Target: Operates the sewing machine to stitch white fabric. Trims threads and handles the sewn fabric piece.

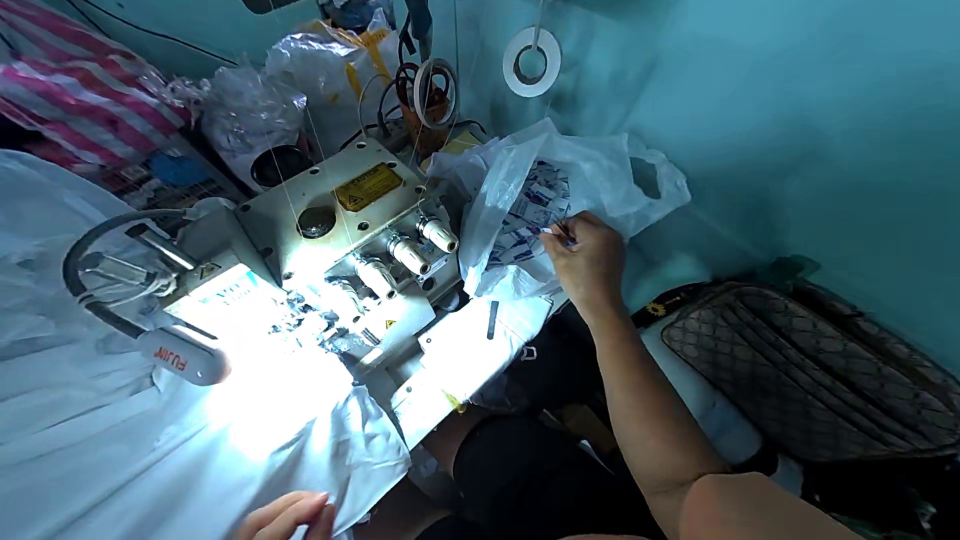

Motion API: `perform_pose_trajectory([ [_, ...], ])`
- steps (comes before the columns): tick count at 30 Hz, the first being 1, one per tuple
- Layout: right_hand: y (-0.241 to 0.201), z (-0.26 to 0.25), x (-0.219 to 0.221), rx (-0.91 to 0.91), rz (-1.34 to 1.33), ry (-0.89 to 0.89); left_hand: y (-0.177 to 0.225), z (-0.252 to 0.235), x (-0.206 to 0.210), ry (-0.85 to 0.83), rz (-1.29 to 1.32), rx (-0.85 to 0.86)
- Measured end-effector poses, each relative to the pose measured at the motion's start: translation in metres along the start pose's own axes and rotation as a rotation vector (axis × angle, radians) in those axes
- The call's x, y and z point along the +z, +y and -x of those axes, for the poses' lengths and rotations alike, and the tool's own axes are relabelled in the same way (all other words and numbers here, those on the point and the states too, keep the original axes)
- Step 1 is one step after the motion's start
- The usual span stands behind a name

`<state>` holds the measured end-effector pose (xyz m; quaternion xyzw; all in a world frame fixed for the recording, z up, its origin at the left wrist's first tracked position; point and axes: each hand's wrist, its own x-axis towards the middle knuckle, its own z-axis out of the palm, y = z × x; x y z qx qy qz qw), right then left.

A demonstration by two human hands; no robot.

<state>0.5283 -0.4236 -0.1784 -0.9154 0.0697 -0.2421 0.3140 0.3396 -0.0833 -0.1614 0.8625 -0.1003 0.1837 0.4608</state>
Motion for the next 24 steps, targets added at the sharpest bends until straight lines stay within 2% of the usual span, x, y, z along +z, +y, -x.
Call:
perform_pose_trajectory([
  [3,-0.001,0.01,-0.009,-0.217,-0.051,0.217,0.02,-0.002,0.02,-0.139,0.318,-0.111],
  [5,-0.016,0.027,-0.014,-0.485,-0.174,0.334,0.031,-0.005,0.04,-0.224,0.486,-0.172],
  [7,-0.041,0.062,-0.014,-0.768,-0.285,0.202,0.031,-0.007,0.058,-0.216,0.622,-0.245],
  [9,-0.06,0.099,-0.001,-1.028,-0.392,-0.018,0.025,-0.009,0.068,-0.074,0.765,-0.409],
  [10,-0.067,0.112,0.009,-1.115,-0.445,-0.088,0.023,-0.01,0.071,0.057,0.813,-0.496],
  [12,-0.072,0.132,0.025,-1.141,-0.519,-0.165,0.021,-0.01,0.069,0.273,0.809,-0.596],
  [13,-0.073,0.14,0.031,-1.081,-0.542,-0.188,0.019,-0.006,0.067,0.343,0.805,-0.612],
  [15,-0.078,0.151,0.037,-0.832,-0.586,-0.276,0.015,0.002,0.066,0.476,0.792,-0.622],
  [17,-0.087,0.158,0.037,-0.46,-0.755,-0.481,0.013,0.006,0.066,0.593,0.769,-0.635],
  [20,-0.101,0.16,0.029,0.139,-1.076,-0.877,0.009,0.008,0.069,0.674,0.729,-0.619],
  [22,-0.106,0.163,0.031,0.337,-1.202,-0.954,0.005,0.01,0.072,0.662,0.708,-0.599],
  [24,-0.11,0.167,0.037,0.374,-1.239,-0.887,0.003,0.011,0.074,0.635,0.741,-0.6],
])
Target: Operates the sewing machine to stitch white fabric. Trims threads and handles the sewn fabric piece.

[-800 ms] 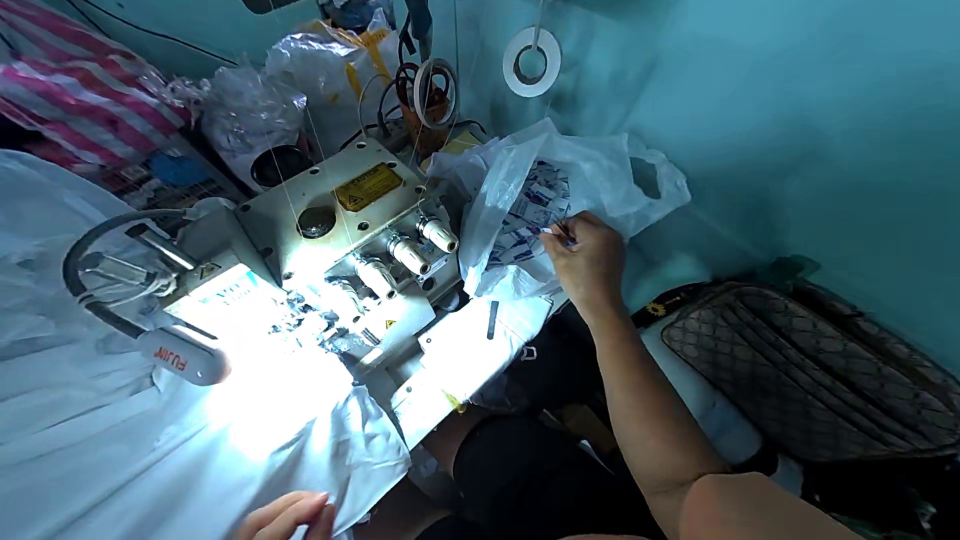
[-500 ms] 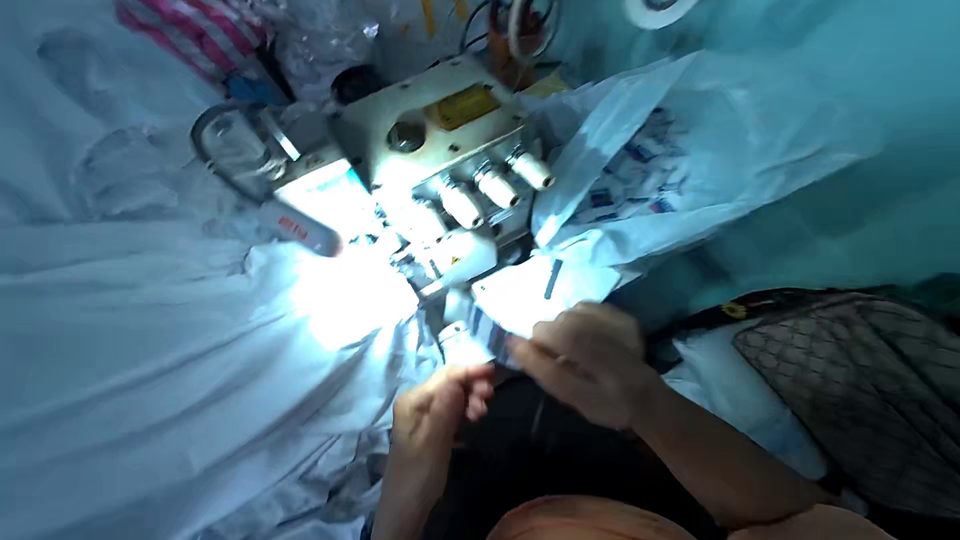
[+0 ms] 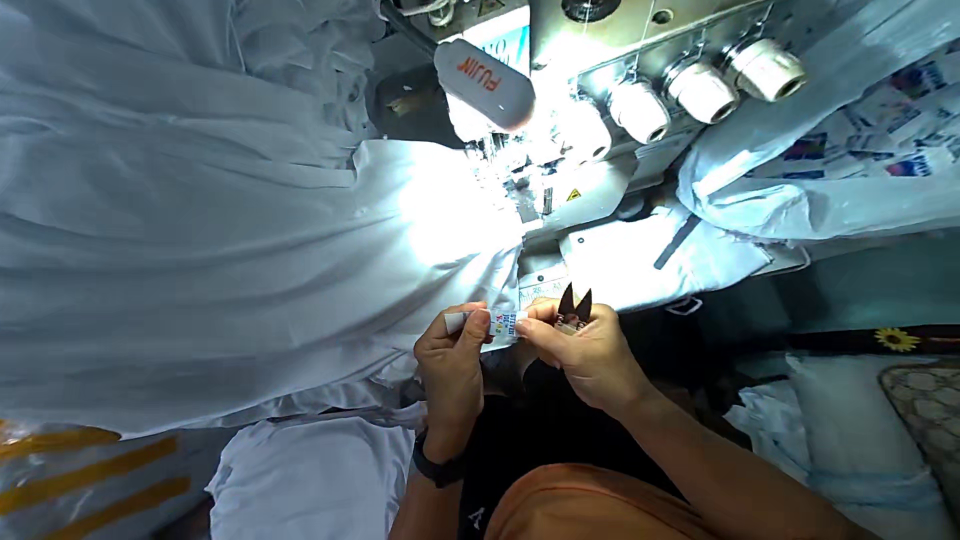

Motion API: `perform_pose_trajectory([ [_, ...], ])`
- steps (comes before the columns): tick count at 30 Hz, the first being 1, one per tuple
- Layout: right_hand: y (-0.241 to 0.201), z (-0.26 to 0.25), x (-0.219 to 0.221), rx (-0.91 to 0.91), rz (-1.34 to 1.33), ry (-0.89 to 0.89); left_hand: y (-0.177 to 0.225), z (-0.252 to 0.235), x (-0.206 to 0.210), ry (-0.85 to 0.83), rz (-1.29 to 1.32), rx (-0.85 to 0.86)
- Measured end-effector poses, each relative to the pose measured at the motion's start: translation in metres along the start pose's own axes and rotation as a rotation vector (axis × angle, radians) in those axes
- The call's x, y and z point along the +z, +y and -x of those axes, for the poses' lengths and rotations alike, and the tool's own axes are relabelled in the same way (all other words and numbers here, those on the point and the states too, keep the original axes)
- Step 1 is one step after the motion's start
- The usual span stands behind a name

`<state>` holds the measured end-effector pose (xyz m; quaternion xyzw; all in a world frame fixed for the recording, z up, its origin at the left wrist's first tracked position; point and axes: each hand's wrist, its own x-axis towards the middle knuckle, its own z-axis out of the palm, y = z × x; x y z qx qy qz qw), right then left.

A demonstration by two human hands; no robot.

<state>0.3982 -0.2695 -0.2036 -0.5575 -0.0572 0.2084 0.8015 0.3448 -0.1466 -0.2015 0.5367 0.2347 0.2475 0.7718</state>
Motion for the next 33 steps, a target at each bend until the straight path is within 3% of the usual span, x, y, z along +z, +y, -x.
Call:
perform_pose_trajectory([
  [3,0.003,-0.005,-0.001,-0.142,0.082,0.032,0.002,-0.001,-0.004,-0.025,0.176,-0.161],
  [6,-0.001,-0.007,-0.004,-0.232,0.211,-0.05,0.006,-0.003,-0.007,-0.027,0.345,-0.332],
  [10,-0.006,-0.01,-0.004,-0.311,0.329,-0.146,-0.001,-0.005,-0.016,-0.231,0.498,-0.469],
  [16,-0.015,-0.019,-0.006,-0.323,0.336,-0.223,-0.006,-0.01,-0.02,-0.46,0.476,-0.582],
  [21,-0.016,-0.017,-0.005,-0.227,0.23,-0.196,-0.002,-0.012,-0.023,-0.527,0.266,-0.427],
  [27,-0.015,-0.017,-0.005,-0.185,0.258,-0.175,0.01,-0.008,-0.026,-0.431,-0.112,-0.106],
  [33,-0.012,-0.018,-0.001,-0.158,0.249,-0.161,0.017,-0.004,-0.022,-0.357,-0.236,-0.013],
])
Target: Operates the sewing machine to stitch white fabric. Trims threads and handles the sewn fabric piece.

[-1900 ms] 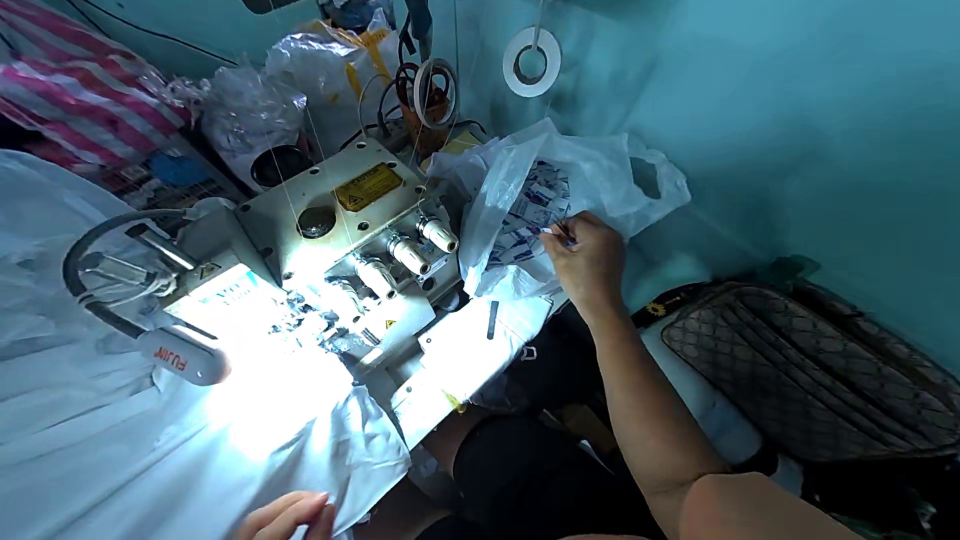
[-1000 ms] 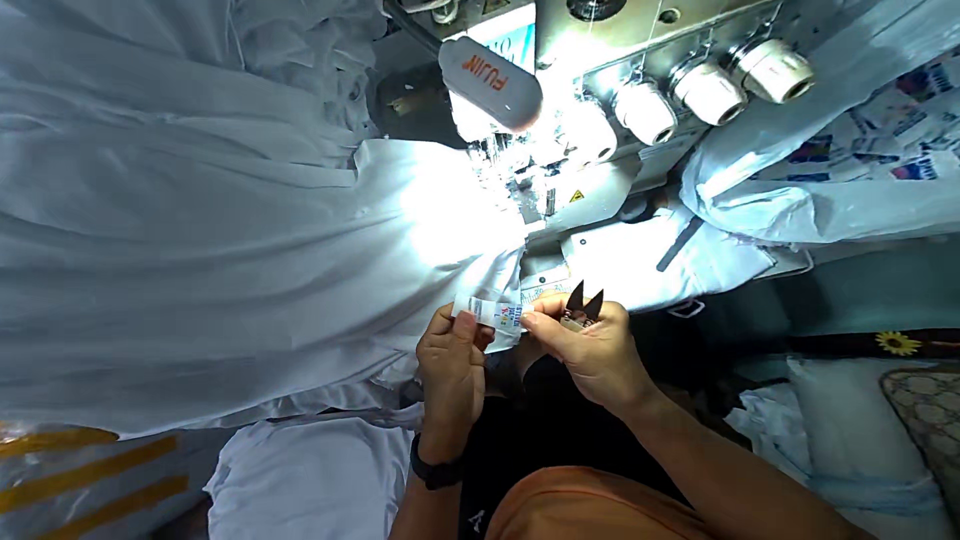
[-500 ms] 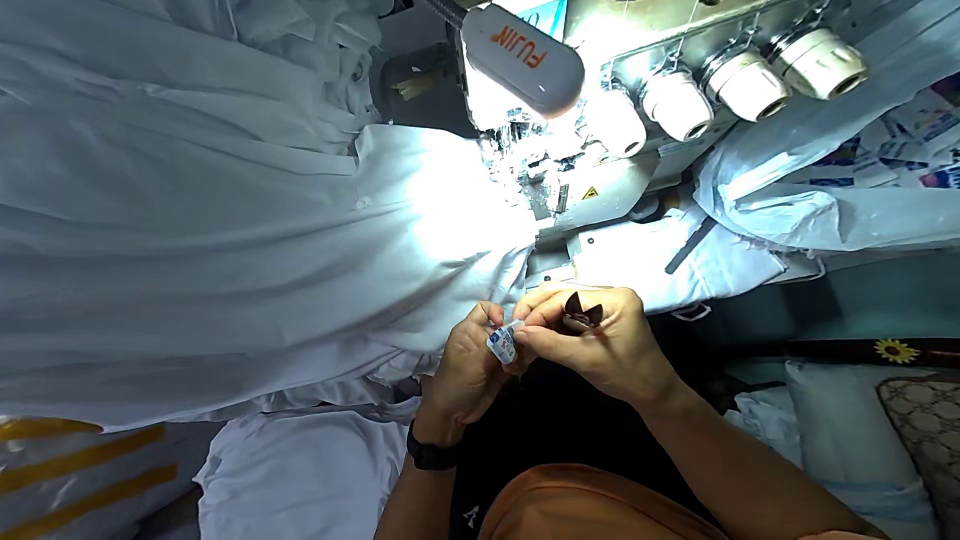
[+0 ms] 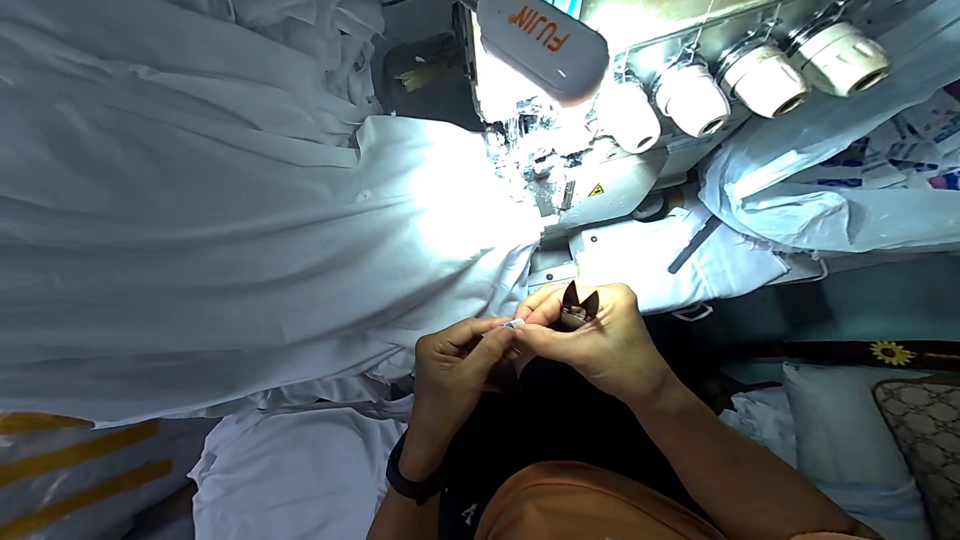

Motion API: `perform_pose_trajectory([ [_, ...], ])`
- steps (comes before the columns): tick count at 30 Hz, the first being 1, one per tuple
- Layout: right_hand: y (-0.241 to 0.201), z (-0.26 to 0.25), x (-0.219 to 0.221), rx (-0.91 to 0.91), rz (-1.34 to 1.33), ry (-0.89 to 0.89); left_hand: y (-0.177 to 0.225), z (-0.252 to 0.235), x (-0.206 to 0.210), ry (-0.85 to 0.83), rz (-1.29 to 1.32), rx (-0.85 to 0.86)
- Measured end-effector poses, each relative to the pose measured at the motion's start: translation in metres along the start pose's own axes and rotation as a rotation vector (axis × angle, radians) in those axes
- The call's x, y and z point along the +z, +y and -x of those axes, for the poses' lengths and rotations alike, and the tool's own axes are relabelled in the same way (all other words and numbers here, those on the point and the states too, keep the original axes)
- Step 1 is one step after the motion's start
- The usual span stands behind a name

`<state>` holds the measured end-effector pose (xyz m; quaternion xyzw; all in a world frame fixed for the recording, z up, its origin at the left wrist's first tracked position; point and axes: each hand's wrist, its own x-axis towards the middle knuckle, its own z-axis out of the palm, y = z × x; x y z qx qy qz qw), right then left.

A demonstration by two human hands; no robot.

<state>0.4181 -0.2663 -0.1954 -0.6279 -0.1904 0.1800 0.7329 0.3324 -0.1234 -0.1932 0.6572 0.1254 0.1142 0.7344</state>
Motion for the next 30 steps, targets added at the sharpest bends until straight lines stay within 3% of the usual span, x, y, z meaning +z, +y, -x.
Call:
perform_pose_trajectory([
  [4,0.005,-0.002,-0.003,0.101,-0.116,0.016,0.0,-0.003,-0.002,0.023,-0.013,-0.037],
  [8,0.006,-0.009,-0.02,0.317,-0.161,-0.081,0.0,-0.007,-0.002,0.103,-0.02,-0.076],
  [11,0.004,-0.008,-0.02,0.378,-0.136,-0.18,0.0,-0.009,-0.001,0.124,-0.032,-0.082],
  [19,0.008,-0.01,0.004,0.198,-0.156,-0.005,0.004,-0.017,-0.002,0.039,-0.198,0.036],
  [24,0.003,-0.013,0.002,0.185,-0.15,-0.013,0.009,-0.022,-0.003,-0.012,-0.31,0.105],
  [27,0.004,-0.016,-0.006,-0.101,-0.024,0.008,0.018,-0.028,-0.006,-0.044,-0.332,0.199],
  [30,0.014,-0.037,-0.027,-0.534,0.477,0.18,0.043,-0.043,-0.017,-0.033,-0.442,0.344],
])
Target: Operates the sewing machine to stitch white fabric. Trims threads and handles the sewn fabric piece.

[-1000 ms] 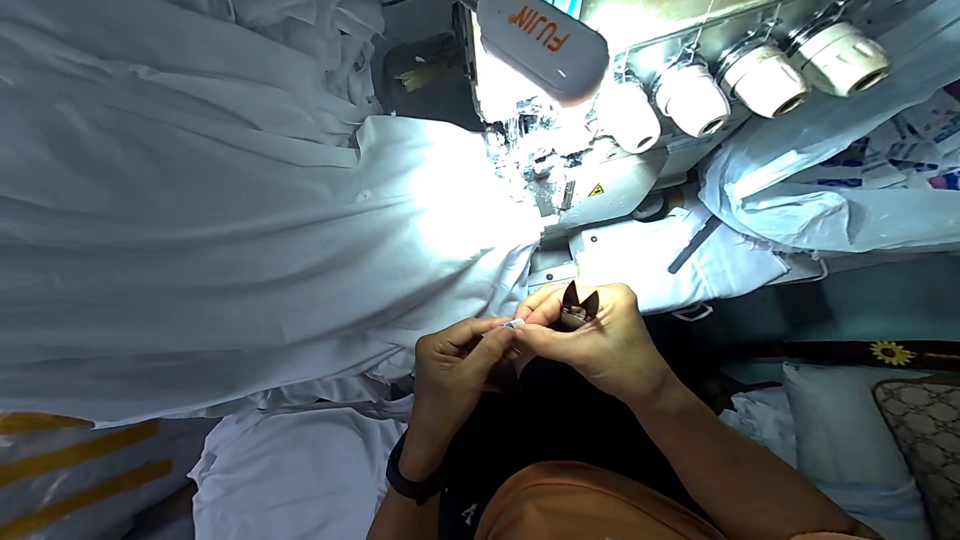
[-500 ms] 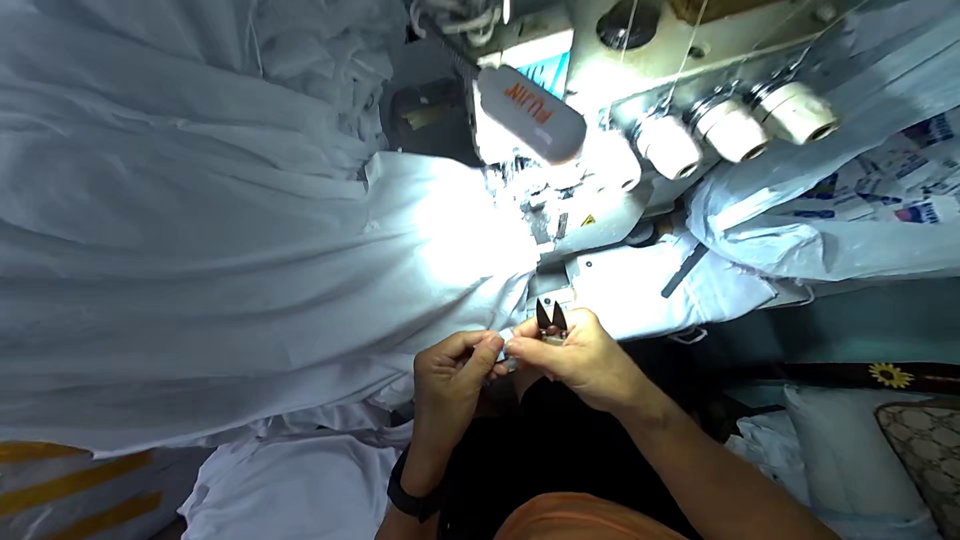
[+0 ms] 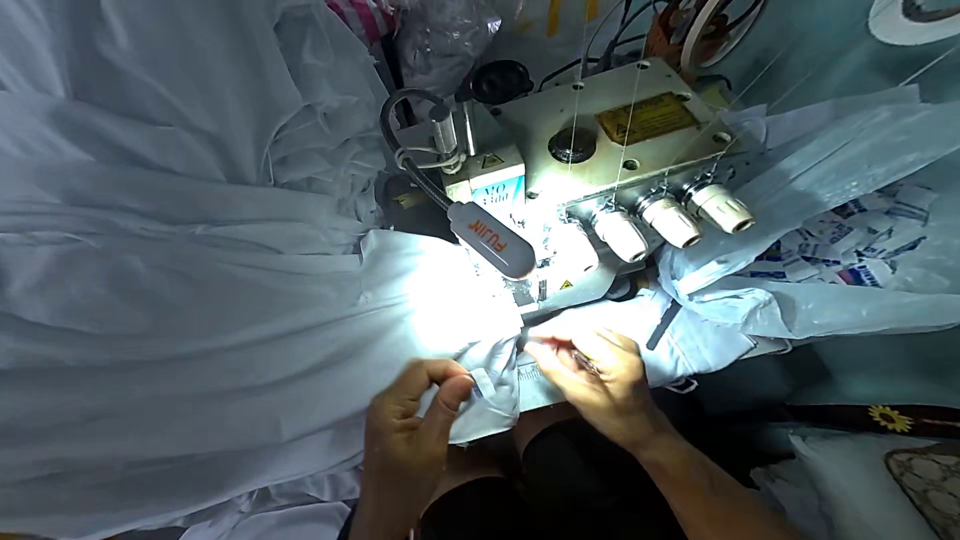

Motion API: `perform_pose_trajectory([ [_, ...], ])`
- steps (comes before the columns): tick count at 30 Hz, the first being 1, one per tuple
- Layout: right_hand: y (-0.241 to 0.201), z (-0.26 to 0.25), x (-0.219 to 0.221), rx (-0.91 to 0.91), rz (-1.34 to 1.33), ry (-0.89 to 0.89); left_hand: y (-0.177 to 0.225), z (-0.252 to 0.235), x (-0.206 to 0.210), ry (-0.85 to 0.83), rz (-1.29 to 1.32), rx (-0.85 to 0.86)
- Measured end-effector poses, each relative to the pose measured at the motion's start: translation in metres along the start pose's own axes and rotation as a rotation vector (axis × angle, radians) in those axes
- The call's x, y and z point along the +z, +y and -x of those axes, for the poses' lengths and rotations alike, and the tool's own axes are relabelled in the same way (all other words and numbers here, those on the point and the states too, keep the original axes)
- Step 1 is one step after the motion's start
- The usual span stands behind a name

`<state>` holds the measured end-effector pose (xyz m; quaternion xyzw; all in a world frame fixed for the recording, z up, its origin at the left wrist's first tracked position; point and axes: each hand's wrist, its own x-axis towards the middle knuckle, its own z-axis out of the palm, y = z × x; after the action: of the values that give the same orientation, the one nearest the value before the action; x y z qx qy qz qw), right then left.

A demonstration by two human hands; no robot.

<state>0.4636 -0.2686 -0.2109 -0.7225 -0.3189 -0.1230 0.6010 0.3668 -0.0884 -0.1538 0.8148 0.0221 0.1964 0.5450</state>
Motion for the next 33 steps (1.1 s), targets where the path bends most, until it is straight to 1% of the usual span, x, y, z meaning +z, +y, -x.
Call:
perform_pose_trajectory([
  [1,0.012,-0.004,-0.002,-0.11,0.18,0.017,0.004,-0.009,-0.005,0.007,-0.063,0.031],
  [2,0.024,-0.009,-0.002,-0.203,0.297,0.016,0.008,-0.017,-0.007,0.018,-0.137,0.044],
  [3,0.033,-0.012,0.0,-0.282,0.354,0.003,0.01,-0.024,-0.006,0.023,-0.204,0.042],
  [5,0.043,-0.016,0.004,-0.399,0.348,-0.047,0.006,-0.039,0.005,0.003,-0.316,0.032],
  [7,0.042,-0.014,0.007,-0.454,0.278,-0.066,-0.006,-0.051,0.017,-0.035,-0.417,0.046],
  [9,0.037,-0.011,0.009,-0.467,0.214,-0.056,-0.019,-0.057,0.025,-0.077,-0.481,0.042],
  [12,0.032,-0.008,0.013,-0.45,0.198,-0.025,-0.024,-0.057,0.026,-0.109,-0.508,0.011],
  [17,0.029,-0.006,0.013,-0.455,0.301,-0.024,-0.026,-0.057,0.028,-0.054,-0.5,0.016],
  [21,0.025,-0.006,0.01,-0.446,0.373,-0.069,-0.028,-0.06,0.027,-0.044,-0.493,0.031],
  [26,0.019,-0.008,0.008,-0.422,0.418,-0.08,-0.029,-0.064,0.017,-0.075,-0.442,0.022],
  [29,0.015,-0.008,0.007,-0.386,0.425,-0.099,-0.027,-0.063,0.021,-0.045,-0.455,0.001],
  [33,0.011,-0.008,0.009,-0.319,0.424,-0.061,-0.025,-0.067,0.024,-0.01,-0.471,-0.009],
])
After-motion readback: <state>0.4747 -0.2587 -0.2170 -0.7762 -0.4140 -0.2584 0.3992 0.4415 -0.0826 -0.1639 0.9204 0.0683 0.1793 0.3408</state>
